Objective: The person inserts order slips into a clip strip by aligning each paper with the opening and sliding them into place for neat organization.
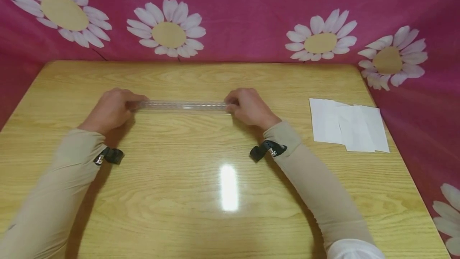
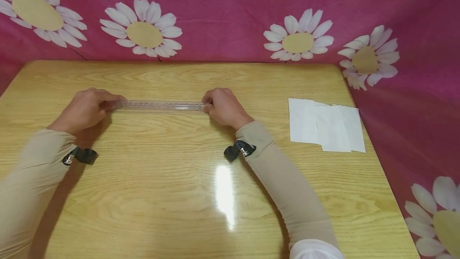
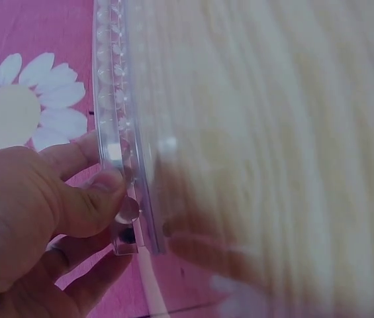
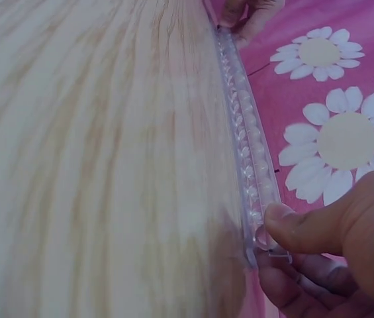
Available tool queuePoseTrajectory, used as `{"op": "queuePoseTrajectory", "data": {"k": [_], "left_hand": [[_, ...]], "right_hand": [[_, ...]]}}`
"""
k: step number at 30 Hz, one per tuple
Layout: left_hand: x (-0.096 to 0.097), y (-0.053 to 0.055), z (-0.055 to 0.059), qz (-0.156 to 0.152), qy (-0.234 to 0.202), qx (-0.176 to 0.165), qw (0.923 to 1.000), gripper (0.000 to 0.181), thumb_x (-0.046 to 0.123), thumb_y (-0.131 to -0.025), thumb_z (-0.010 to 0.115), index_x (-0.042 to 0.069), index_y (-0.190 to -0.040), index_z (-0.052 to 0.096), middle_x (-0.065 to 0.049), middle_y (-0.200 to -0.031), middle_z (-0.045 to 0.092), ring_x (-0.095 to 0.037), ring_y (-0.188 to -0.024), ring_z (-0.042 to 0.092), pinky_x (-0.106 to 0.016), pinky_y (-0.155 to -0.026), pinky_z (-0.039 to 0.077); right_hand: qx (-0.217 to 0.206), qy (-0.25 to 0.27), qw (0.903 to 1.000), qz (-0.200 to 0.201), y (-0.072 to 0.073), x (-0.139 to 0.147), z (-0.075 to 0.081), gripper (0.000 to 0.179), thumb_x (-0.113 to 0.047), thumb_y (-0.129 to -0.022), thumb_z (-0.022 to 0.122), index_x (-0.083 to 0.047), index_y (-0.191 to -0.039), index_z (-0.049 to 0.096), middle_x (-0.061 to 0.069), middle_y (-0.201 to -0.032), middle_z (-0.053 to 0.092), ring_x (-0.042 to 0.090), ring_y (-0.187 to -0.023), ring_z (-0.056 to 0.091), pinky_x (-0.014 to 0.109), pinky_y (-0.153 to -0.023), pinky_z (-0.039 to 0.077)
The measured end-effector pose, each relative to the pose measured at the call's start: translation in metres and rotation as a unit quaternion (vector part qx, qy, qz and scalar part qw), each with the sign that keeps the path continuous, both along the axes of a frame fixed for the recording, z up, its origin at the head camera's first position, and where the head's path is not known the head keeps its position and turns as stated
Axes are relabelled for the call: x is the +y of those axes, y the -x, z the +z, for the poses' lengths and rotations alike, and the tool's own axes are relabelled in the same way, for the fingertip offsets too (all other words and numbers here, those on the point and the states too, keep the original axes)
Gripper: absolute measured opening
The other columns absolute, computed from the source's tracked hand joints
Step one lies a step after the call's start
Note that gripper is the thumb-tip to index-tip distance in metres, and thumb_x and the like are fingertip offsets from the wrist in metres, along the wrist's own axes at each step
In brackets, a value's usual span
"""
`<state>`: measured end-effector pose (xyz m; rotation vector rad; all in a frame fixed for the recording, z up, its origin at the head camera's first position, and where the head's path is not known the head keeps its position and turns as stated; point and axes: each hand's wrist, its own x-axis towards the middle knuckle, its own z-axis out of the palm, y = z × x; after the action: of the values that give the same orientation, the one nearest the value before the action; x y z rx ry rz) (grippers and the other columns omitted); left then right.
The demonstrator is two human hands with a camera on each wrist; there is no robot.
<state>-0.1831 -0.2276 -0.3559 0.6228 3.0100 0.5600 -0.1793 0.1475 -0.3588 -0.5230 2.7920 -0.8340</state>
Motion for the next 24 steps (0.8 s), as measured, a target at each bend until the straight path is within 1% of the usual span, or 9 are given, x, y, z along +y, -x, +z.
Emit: {"op": "queuePoseTrajectory", "data": {"k": [1, 4, 6, 10, 16, 21, 24], "left_hand": [[0.002, 0.001, 0.000, -0.005, 0.001, 0.001, 1.0000, 0.060, -0.015, -0.072, 0.051, 0.005, -0.123, 0.075, -0.022, -0.101, 0.077, -0.036, -0.090, 0.066, -0.047, -0.077, 0.050], [0.009, 0.002, 0.001, -0.011, 0.004, 0.001, 0.9999, 0.058, -0.015, -0.074, 0.051, 0.005, -0.124, 0.075, -0.022, -0.098, 0.077, -0.033, -0.086, 0.064, -0.045, -0.075, 0.049], [0.014, 0.003, 0.002, -0.010, 0.009, -0.002, 0.9999, 0.057, -0.015, -0.077, 0.051, 0.006, -0.124, 0.075, -0.022, -0.100, 0.077, -0.034, -0.088, 0.066, -0.046, -0.077, 0.050], [0.022, 0.003, 0.004, -0.001, 0.012, -0.020, 0.9997, 0.056, -0.015, -0.081, 0.050, 0.008, -0.126, 0.075, -0.023, -0.108, 0.077, -0.034, -0.095, 0.067, -0.049, -0.082, 0.052], [0.032, 0.003, 0.004, -0.002, 0.001, -0.024, 0.9997, 0.050, -0.014, -0.087, 0.052, 0.007, -0.126, 0.075, -0.025, -0.113, 0.076, -0.037, -0.100, 0.068, -0.053, -0.087, 0.054], [0.040, 0.003, 0.004, 0.001, -0.010, -0.037, 0.9993, 0.047, -0.013, -0.089, 0.054, 0.007, -0.126, 0.075, -0.024, -0.113, 0.076, -0.036, -0.101, 0.068, -0.054, -0.090, 0.056], [0.045, 0.004, 0.004, -0.003, -0.016, -0.036, 0.9992, 0.046, -0.013, -0.090, 0.053, 0.007, -0.126, 0.075, -0.024, -0.113, 0.076, -0.036, -0.102, 0.068, -0.054, -0.091, 0.056]], "right_hand": [[0.001, -0.002, 1.0000, -0.001, 0.000, 0.002, 0.000, 0.028, -0.017, -0.099, 0.068, -0.005, -0.123, 0.073, 0.014, -0.123, 0.075, 0.028, -0.116, 0.069, 0.040, -0.106, 0.054], [0.004, -0.004, 1.0000, -0.006, -0.001, 0.009, 0.001, 0.027, -0.016, -0.099, 0.068, -0.004, -0.122, 0.074, 0.014, -0.122, 0.075, 0.029, -0.114, 0.069, 0.041, -0.104, 0.055], [0.005, -0.006, 0.9999, -0.010, -0.002, 0.013, 0.001, 0.026, -0.016, -0.098, 0.068, -0.005, -0.121, 0.074, 0.014, -0.122, 0.076, 0.029, -0.114, 0.069, 0.041, -0.104, 0.055], [0.007, -0.012, 0.9998, -0.016, -0.002, 0.019, 0.001, 0.026, -0.016, -0.098, 0.068, -0.005, -0.121, 0.074, 0.014, -0.121, 0.076, 0.029, -0.115, 0.069, 0.042, -0.105, 0.054], [0.009, -0.016, 0.9995, -0.027, -0.003, 0.028, 0.001, 0.025, -0.015, -0.098, 0.069, -0.005, -0.120, 0.075, 0.014, -0.122, 0.075, 0.030, -0.115, 0.068, 0.043, -0.105, 0.054], [-0.010, -0.015, 0.9990, -0.041, -0.006, 0.037, 0.001, 0.026, -0.014, -0.099, 0.067, -0.005, -0.123, 0.073, 0.015, -0.124, 0.073, 0.031, -0.115, 0.066, 0.045, -0.104, 0.054], [-0.015, -0.011, 0.9987, -0.047, -0.006, 0.043, 0.001, 0.027, -0.013, -0.099, 0.066, -0.004, -0.124, 0.072, 0.017, -0.124, 0.072, 0.031, -0.114, 0.066, 0.046, -0.103, 0.054]]}}
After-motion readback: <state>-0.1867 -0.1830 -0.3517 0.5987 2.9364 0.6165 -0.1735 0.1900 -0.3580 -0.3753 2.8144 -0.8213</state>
